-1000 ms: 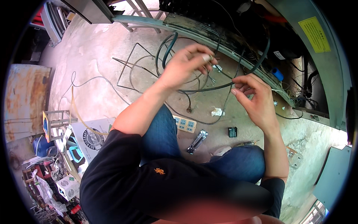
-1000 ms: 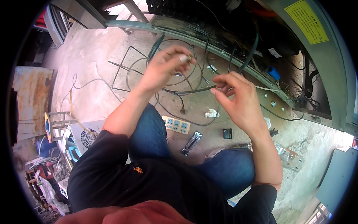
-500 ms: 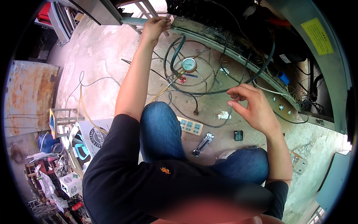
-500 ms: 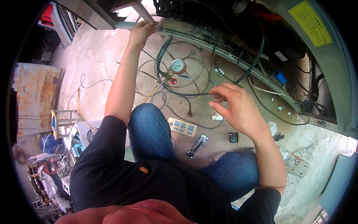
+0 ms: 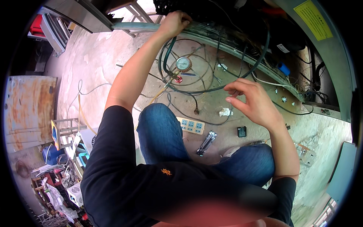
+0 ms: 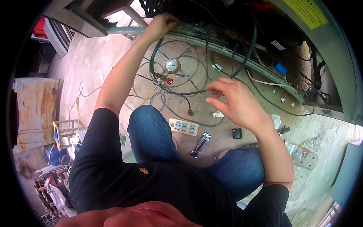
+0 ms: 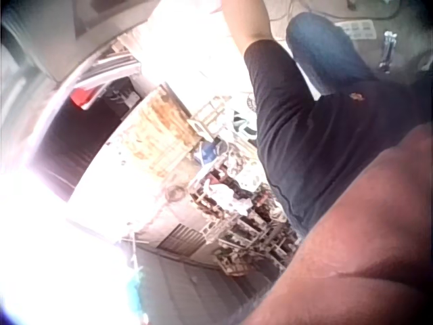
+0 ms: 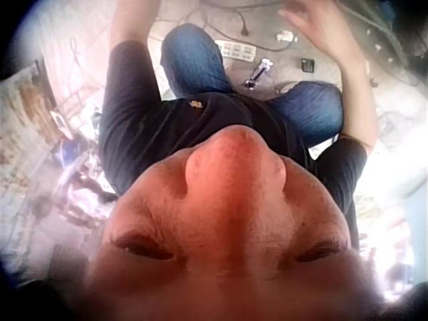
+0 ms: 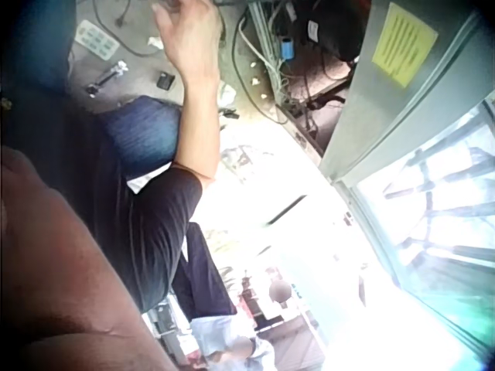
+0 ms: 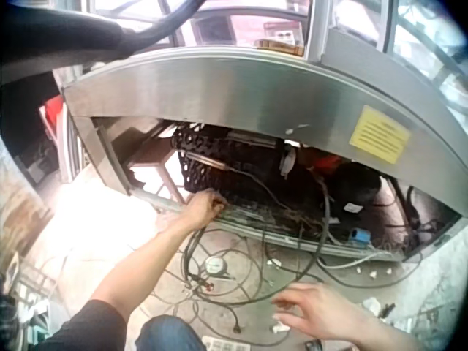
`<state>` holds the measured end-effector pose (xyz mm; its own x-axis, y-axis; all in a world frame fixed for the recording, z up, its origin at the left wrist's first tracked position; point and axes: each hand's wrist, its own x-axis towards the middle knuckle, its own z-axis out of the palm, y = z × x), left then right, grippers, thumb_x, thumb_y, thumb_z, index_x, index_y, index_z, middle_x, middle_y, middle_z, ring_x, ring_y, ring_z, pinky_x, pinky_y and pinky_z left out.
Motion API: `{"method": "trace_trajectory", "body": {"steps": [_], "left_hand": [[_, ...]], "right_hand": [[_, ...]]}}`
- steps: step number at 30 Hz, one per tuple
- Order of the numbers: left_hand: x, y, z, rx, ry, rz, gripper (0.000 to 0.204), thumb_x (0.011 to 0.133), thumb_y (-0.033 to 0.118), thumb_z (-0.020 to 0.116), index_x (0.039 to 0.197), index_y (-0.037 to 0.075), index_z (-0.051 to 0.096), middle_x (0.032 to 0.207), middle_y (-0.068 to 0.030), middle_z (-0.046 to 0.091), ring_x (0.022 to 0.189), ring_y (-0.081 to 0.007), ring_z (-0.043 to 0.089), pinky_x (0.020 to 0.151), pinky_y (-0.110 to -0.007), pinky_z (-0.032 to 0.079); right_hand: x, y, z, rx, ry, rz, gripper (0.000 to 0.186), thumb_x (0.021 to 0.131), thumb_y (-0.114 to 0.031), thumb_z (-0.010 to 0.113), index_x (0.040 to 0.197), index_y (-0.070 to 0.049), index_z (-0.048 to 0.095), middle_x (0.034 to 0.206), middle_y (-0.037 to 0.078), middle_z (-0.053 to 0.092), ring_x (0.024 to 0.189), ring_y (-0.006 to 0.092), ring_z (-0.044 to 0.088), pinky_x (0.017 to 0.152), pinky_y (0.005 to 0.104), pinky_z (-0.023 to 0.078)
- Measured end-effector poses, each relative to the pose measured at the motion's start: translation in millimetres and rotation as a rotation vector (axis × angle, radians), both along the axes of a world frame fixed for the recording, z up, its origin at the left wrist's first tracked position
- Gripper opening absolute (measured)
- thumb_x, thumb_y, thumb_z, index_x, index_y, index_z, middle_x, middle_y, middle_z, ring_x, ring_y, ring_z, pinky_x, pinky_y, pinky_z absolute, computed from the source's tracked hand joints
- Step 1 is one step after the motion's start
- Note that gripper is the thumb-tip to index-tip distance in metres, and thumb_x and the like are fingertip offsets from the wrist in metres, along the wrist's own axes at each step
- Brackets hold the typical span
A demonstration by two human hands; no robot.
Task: The person connects wires at the bottom of an appliance, using wire connectors and a pair of pliers to secure the connections.
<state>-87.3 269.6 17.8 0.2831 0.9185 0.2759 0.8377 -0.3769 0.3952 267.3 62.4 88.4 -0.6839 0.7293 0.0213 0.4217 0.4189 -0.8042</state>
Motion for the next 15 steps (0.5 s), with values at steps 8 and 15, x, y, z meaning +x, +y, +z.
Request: {"method": "trace_trajectory", "body": {"steps": [8, 15], "left_hand": [[12, 2, -3, 0.087, 0.126, -0.087, 0.021, 0.086, 0.011, 0.071, 0.105, 0.005, 0.075, 0.106, -0.0155, 0.072, 0.097, -0.0351, 0.071, 0.088, -0.042, 0.056], [1, -3, 0, 0.122, -0.031, -0.072, 0.026, 0.088, 0.008, 0.071, 0.114, 0.005, 0.073, 0.108, -0.0139, 0.074, 0.099, -0.0310, 0.073, 0.087, -0.040, 0.057]], "right_hand": [[6, 1, -1, 0.008, 0.017, -0.006, 0.026, 0.089, -0.011, 0.074, 0.111, 0.002, 0.069, 0.100, 0.014, 0.070, 0.092, 0.0263, 0.071, 0.084, 0.0363, 0.056], [5, 3, -3, 0.024, 0.001, 0.008, 0.027, 0.090, -0.012, 0.074, 0.112, 0.002, 0.069, 0.100, 0.014, 0.070, 0.092, 0.0265, 0.070, 0.084, 0.0366, 0.056]]}}
